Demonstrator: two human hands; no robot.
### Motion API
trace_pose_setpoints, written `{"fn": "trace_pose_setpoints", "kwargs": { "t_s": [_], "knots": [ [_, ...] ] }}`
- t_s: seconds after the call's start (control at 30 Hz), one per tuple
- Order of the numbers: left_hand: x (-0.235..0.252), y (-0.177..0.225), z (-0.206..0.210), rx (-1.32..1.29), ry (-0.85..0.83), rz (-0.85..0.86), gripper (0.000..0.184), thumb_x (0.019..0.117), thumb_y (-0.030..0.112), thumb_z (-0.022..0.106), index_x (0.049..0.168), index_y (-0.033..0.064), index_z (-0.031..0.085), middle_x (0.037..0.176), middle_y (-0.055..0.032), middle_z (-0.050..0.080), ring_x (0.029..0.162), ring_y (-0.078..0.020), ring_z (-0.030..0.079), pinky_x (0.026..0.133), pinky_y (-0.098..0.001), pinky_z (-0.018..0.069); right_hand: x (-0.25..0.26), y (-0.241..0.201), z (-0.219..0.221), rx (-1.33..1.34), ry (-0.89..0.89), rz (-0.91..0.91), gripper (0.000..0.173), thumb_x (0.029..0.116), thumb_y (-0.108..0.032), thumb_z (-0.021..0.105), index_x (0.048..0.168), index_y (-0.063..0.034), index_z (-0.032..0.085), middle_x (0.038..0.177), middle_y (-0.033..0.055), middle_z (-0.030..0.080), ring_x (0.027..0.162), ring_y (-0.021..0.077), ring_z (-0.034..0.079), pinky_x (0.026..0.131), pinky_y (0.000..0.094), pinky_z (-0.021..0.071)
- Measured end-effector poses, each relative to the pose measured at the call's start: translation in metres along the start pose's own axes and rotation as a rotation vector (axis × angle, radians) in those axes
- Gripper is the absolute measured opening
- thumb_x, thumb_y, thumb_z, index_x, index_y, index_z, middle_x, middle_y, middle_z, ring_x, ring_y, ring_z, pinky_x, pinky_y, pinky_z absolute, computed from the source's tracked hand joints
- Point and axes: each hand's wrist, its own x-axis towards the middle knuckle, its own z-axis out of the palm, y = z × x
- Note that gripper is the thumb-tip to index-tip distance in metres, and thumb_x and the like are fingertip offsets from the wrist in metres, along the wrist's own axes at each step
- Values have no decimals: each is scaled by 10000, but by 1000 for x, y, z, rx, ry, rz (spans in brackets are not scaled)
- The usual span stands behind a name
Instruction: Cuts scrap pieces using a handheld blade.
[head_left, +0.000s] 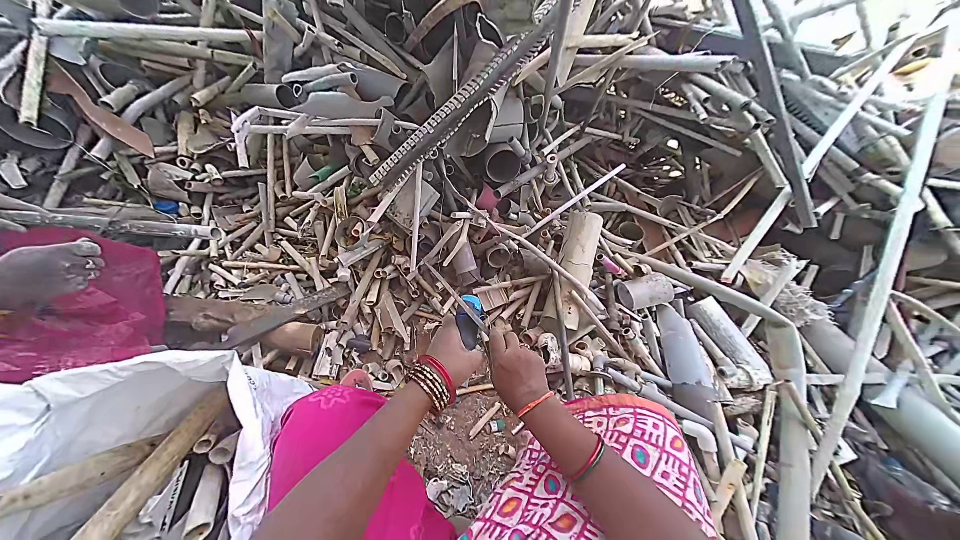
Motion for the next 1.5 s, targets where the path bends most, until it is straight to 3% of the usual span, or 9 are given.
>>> {"fn": "trace_pose_setpoints", "kwargs": {
  "t_s": [0.27,0.47,0.63,0.8,0.93,1.07,1.2,1.3,1.5],
  "knots": [
    [-3,3,-4,-18,18,-21,753,912,101,710,1508,-47,274,1310,-248,584,1200,-319,613,1032,-461,484,8,-17,-15,-24,-185,86,444,1071,-54,378,1503,11,461,1280,283,634,986,420,719,806,508,563],
    [2,4,-2,-104,26,-1,762,885,45,713,1506,-47,281,1323,-252,570,1208,-313,605,1029,-452,488,13,-8,2,-5,58,25,383,1029,-35,470,1382,48,591,1141,314,677,850,445,729,691,516,569],
    [9,5,-4,-101,22,-23,745,890,45,707,1502,-54,293,1346,-253,561,1235,-314,589,1050,-452,470,17,-13,0,-13,-37,62,424,1039,-34,433,1445,15,542,1215,317,654,916,459,721,736,532,563],
    [-16,14,32,110,-225,39,813,896,71,698,1551,-33,228,1364,-278,554,1266,-361,580,1064,-502,465,57,23,-15,28,-371,385,515,1054,-99,468,1551,-42,345,1357,231,608,1215,387,644,970,520,527],
    [-14,16,42,45,-261,8,817,901,97,722,1548,-29,241,1386,-285,542,1282,-370,570,1077,-505,455,87,91,0,248,-292,540,514,1121,-245,372,1553,19,281,1378,267,591,1298,388,594,1062,534,470],
    [12,-5,9,-312,-167,-35,735,921,36,729,1501,-41,284,1286,-254,535,937,-278,678,822,-399,587,68,92,3,709,-141,441,504,1065,-144,483,1495,48,304,1158,244,613,978,309,664,894,463,524],
    [19,1,9,-495,-144,-16,651,933,7,693,1471,-40,330,1234,-224,553,943,-239,650,828,-363,567,37,71,-21,1017,-214,230,559,923,25,531,1457,35,364,1087,134,606,834,149,615,744,315,521],
    [19,6,7,-565,-135,-30,573,946,-13,661,1441,-38,374,1157,-180,572,883,-184,627,790,-312,545,23,72,-29,1152,-209,28,418,987,-32,519,1387,47,428,1041,61,642,799,59,647,724,221,556],
    [7,9,7,-627,-165,-35,527,965,-32,621,1436,-22,384,1105,-154,568,807,-159,625,706,-286,549,11,60,-12,952,-62,-8,461,1102,-169,382,1491,77,407,870,77,623,658,85,573,657,267,519]
  ]
}}
